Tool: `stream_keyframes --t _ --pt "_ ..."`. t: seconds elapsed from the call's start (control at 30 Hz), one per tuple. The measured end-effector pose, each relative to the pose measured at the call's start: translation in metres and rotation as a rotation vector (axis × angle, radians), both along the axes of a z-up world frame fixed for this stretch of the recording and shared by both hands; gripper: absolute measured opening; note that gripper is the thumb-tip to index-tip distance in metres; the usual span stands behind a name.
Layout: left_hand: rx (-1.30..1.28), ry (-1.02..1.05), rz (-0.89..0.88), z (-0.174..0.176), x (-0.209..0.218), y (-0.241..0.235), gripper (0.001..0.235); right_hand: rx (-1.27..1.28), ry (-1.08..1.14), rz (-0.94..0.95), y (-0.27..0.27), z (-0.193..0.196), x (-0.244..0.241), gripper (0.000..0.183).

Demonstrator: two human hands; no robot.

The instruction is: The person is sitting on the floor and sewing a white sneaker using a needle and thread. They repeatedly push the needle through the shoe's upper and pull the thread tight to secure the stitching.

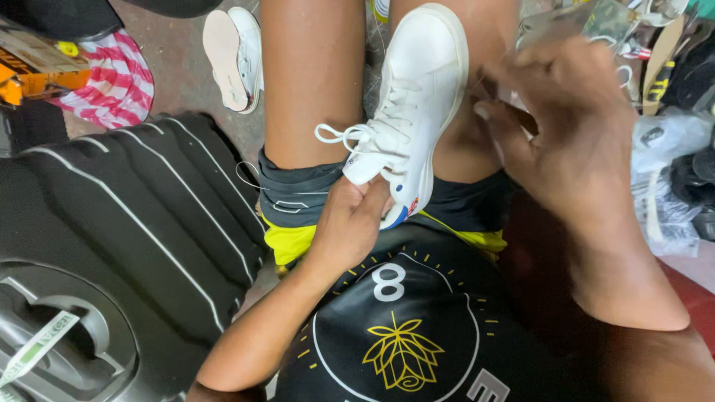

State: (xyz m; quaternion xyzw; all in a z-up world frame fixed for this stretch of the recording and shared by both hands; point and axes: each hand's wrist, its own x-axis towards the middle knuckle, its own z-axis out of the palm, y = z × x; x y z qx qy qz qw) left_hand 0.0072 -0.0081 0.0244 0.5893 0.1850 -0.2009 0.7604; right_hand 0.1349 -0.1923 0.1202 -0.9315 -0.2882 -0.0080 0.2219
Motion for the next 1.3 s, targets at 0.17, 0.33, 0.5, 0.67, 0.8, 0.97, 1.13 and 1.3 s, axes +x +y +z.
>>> stream_keyframes --t 0.17,0.33,0.5,0.67,0.8,0.97,1.13,1.3 --pt "0.32 -0.254 -0.073 -0.001 -0.007 -0.01 0.023 0.051 0.011 0.423 0.033 0.01 -0.007 0.049" --pt "0.35 -0.255 -0.057 -0.018 -0.008 -0.009 0.012 -0.247 -0.022 0.736 0.049 -0.009 0.004 0.024" --pt "-0.03 -0.006 0.072 -0.047 0.007 -0.007 0.025 0.151 0.234 0.331 0.073 -0.056 0.012 0.022" --pt "-0.503 0.225 0.312 -0.058 0.025 -0.006 0.032 0.37 0.311 0.258 0.081 -0.065 0.001 0.014" --pt "-0.616 0.107 0.389 -0.063 0.027 -0.003 0.043 0.3 0.098 0.33 0.062 -0.045 0.006 0.028" --pt "-0.674 0.025 0.392 -0.068 0.029 -0.001 0.054 0.024 0.055 0.166 0.01 -0.021 0.031 0.042" --pt "-0.678 0.101 0.333 -0.071 0.019 0.008 0.056 0.106 0.307 0.172 -0.016 -0.043 0.032 0.019" --pt "-0.693 0.092 0.316 -0.076 0.014 0.012 0.058 0.057 0.33 0.182 -0.016 -0.041 0.046 0.014"
